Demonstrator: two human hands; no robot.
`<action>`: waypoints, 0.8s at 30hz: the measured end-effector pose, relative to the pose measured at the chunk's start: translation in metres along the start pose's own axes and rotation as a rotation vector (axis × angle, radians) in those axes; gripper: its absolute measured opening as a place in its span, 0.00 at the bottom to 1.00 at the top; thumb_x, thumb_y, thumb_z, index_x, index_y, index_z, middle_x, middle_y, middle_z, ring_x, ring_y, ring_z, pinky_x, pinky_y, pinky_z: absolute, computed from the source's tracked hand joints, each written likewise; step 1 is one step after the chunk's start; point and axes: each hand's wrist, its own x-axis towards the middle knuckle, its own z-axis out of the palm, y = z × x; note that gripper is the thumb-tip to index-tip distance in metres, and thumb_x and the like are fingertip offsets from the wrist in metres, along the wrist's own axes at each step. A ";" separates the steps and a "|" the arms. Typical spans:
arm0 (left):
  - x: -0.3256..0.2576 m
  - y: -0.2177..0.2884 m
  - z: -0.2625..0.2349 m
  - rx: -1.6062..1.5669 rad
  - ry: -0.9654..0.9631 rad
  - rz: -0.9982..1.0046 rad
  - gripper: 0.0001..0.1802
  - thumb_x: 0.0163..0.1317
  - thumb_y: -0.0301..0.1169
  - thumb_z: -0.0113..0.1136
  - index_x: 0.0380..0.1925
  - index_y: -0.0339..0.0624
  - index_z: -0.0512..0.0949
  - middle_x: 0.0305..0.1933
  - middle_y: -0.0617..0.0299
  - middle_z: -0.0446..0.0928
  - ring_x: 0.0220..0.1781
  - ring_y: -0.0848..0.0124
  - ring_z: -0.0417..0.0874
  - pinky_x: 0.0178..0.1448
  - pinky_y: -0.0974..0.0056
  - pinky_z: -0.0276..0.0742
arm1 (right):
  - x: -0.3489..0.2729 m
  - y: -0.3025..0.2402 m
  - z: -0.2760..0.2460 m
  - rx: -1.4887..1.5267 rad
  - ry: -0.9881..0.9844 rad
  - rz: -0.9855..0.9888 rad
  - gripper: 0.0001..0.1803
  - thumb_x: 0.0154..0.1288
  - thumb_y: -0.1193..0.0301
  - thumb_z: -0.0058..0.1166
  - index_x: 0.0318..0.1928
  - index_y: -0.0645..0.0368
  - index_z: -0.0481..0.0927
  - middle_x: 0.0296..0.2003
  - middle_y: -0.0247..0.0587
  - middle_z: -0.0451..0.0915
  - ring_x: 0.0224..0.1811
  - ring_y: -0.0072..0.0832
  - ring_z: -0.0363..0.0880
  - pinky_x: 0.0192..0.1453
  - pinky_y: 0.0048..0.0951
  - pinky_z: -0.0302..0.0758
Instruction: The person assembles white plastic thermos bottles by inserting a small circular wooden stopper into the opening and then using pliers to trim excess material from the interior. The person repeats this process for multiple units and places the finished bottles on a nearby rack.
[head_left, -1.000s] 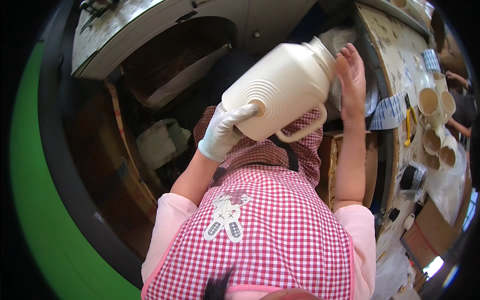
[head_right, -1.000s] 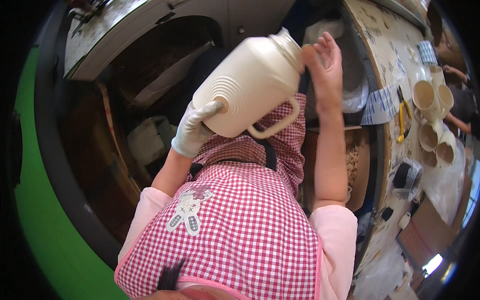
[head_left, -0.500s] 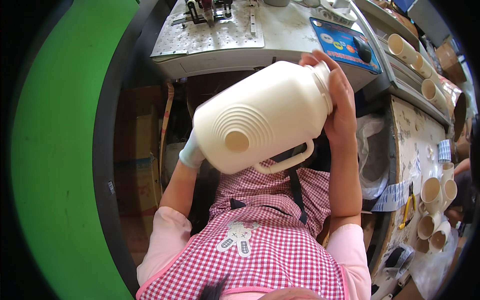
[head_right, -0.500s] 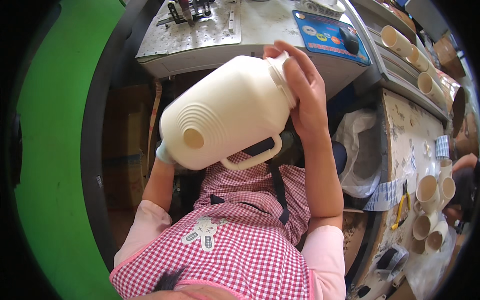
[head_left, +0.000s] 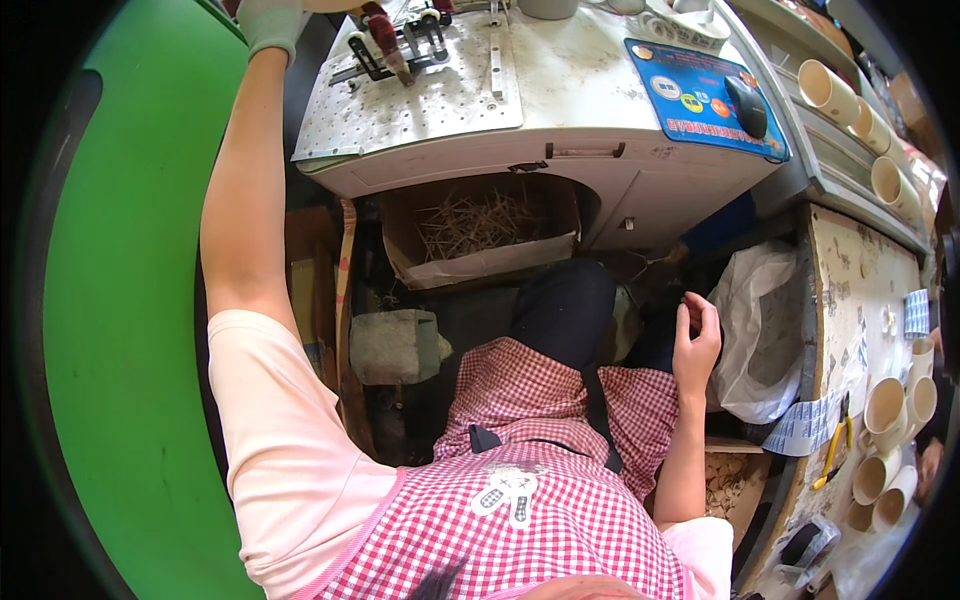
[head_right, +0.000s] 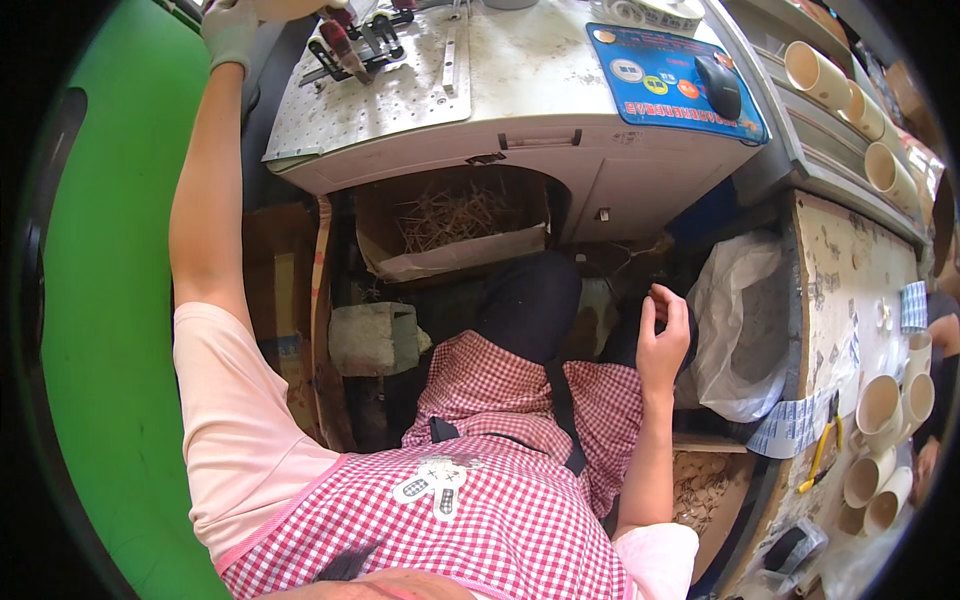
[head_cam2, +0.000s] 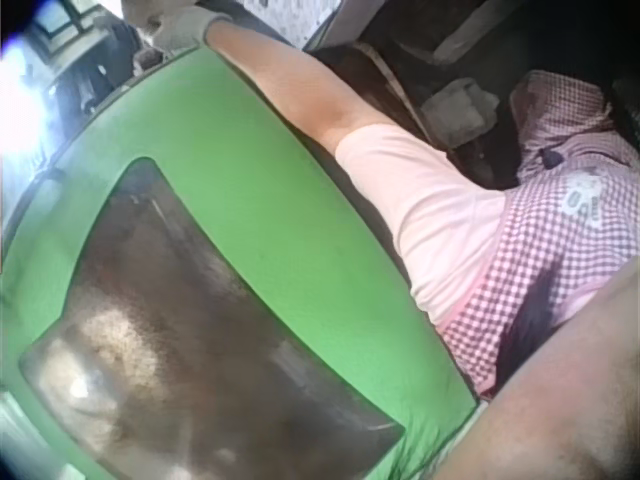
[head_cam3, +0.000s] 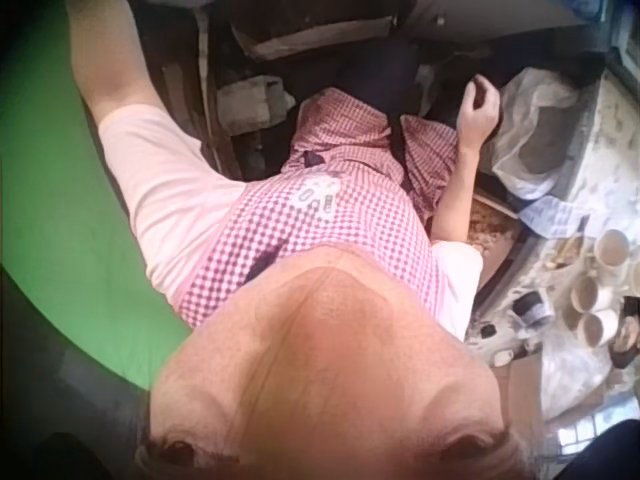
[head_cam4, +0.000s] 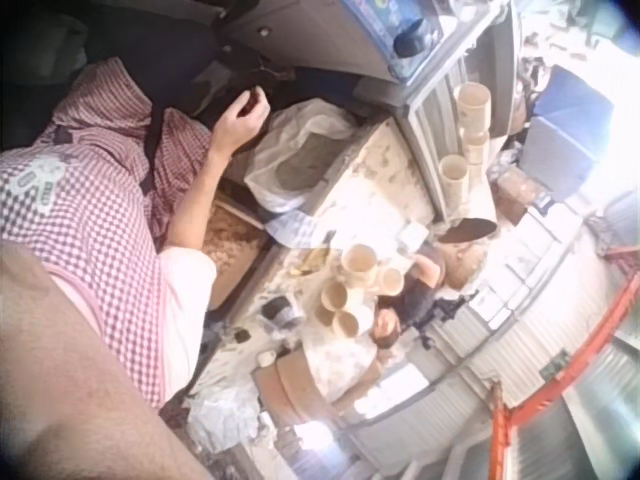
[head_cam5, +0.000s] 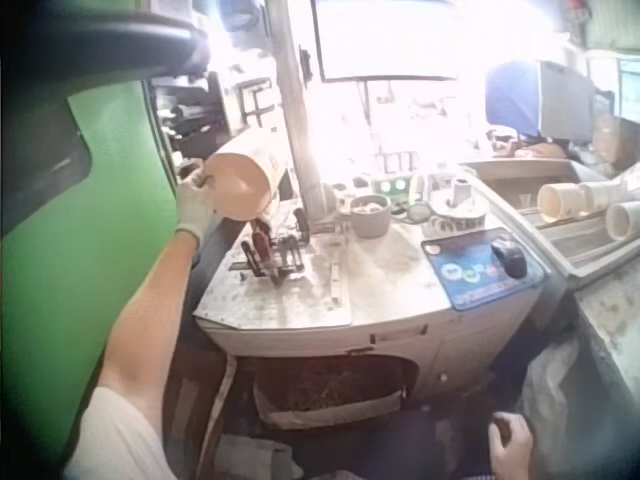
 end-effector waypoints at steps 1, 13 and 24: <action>0.001 -0.005 0.011 0.050 -0.004 0.030 0.17 0.69 0.36 0.63 0.53 0.40 0.84 0.48 0.52 0.88 0.49 0.62 0.89 0.54 0.59 0.83 | -0.003 0.003 0.000 -0.034 -0.005 -0.032 0.11 0.74 0.75 0.58 0.53 0.63 0.83 0.46 0.43 0.85 0.45 0.32 0.86 0.53 0.29 0.81; 0.015 -0.043 0.006 -0.117 -0.544 -0.109 0.15 0.65 0.26 0.58 0.50 0.36 0.86 0.42 0.58 0.89 0.41 0.68 0.89 0.48 0.62 0.84 | 0.001 0.000 -0.002 -0.195 0.056 -0.200 0.07 0.70 0.79 0.59 0.47 0.63 0.84 0.44 0.46 0.85 0.45 0.41 0.85 0.50 0.34 0.81; -0.179 0.019 -0.079 -0.414 0.070 -0.030 0.20 0.65 0.28 0.64 0.55 0.28 0.76 0.49 0.46 0.84 0.51 0.55 0.85 0.59 0.57 0.79 | -0.008 0.024 -0.016 -0.391 0.013 -0.432 0.09 0.72 0.74 0.60 0.49 0.60 0.87 0.45 0.45 0.87 0.48 0.41 0.86 0.54 0.36 0.80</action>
